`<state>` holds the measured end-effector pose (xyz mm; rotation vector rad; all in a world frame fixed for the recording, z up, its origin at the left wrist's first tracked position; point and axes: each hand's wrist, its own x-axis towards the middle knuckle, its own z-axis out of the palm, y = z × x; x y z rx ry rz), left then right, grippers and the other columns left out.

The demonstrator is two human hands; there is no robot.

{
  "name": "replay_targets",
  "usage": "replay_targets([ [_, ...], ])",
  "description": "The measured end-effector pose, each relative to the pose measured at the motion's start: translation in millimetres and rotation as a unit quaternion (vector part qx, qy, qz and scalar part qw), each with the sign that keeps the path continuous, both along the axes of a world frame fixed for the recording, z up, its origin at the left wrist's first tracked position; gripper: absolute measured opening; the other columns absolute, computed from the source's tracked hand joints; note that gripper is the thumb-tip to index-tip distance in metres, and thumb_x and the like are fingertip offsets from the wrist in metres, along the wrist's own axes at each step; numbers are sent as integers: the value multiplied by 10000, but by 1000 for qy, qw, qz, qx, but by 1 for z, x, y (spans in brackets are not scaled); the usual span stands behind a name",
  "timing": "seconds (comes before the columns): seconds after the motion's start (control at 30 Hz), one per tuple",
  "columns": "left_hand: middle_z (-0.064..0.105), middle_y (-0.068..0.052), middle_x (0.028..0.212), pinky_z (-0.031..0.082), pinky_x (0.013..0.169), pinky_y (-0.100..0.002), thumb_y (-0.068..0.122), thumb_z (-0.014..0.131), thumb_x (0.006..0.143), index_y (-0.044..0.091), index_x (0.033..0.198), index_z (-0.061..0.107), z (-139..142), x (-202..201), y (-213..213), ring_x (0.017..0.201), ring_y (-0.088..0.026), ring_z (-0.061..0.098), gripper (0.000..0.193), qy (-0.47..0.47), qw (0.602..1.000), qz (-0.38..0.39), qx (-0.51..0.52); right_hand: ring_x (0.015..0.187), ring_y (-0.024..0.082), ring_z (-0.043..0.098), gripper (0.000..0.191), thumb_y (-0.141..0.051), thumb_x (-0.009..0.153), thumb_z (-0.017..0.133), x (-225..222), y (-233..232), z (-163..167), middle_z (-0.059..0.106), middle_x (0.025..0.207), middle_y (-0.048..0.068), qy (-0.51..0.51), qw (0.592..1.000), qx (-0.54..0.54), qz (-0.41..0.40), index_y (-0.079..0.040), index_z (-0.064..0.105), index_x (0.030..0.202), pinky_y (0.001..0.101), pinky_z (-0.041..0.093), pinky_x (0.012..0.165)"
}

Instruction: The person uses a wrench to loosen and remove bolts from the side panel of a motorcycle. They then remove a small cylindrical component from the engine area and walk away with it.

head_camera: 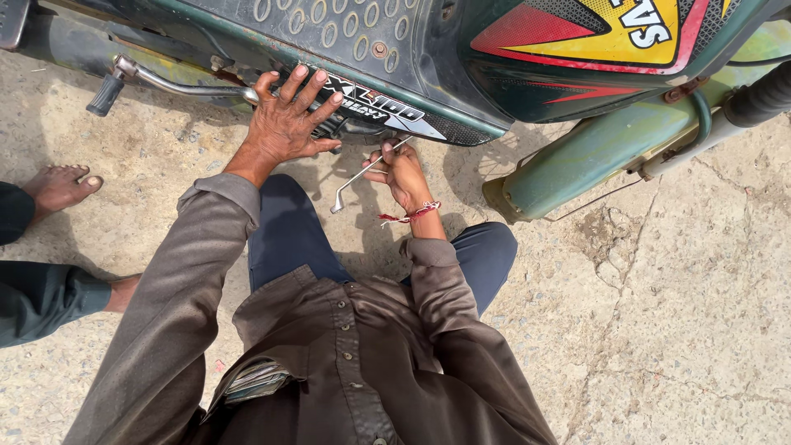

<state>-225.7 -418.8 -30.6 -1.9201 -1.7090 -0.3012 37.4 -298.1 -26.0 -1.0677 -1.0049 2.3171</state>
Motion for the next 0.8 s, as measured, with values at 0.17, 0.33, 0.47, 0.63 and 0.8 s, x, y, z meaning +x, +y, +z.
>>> replay_targets([
  [0.17, 52, -64, 1793, 152, 1195, -605, 933, 582, 882, 359, 1722, 292, 1, 2, 2, 1615, -273, -28, 1058, -4, 1000, -5, 0, 746, 272, 735, 160, -166, 1031, 580, 17, -1, -18, 716, 760, 105, -370, 794, 482, -8, -19, 632, 1001, 364, 531, 679],
  [0.33, 57, -38, 1792, 150, 1189, -596, 939, 561, 876, 384, 1699, 293, -1, 1, 1, 1616, -258, -25, 1028, 3, 1000, 3, 2, 757, 248, 728, 131, -161, 1036, 518, 31, -10, -10, 687, 808, 93, -201, 955, 219, -3, -42, 570, 1019, 371, 588, 639],
  [0.47, 54, -49, 1798, 140, 1199, -593, 908, 566, 887, 370, 1722, 291, -2, -1, 1, 1626, -258, -33, 1031, 0, 1000, -5, 6, 831, 267, 735, 102, -148, 1058, 493, 19, -3, 12, 635, 893, 99, 63, 996, -56, 5, -51, 518, 1038, 441, 634, 735],
  [0.63, 54, -48, 1794, 135, 1206, -587, 926, 601, 889, 373, 1722, 285, -3, -1, 1, 1627, -253, -40, 1048, -16, 1000, -10, -4, 840, 285, 736, 85, -141, 1052, 492, 5, 2, 11, 632, 912, 97, 129, 984, -121, -33, -63, 525, 1055, 469, 635, 768],
  [0.8, 52, -43, 1790, 133, 1206, -587, 944, 597, 877, 374, 1710, 294, -2, 1, 3, 1621, -248, -45, 1054, -22, 1000, -6, -5, 777, 305, 700, 148, -170, 1046, 617, 7, 0, -13, 697, 800, 113, -428, 775, 464, 8, -25, 634, 1017, 413, 526, 715],
])
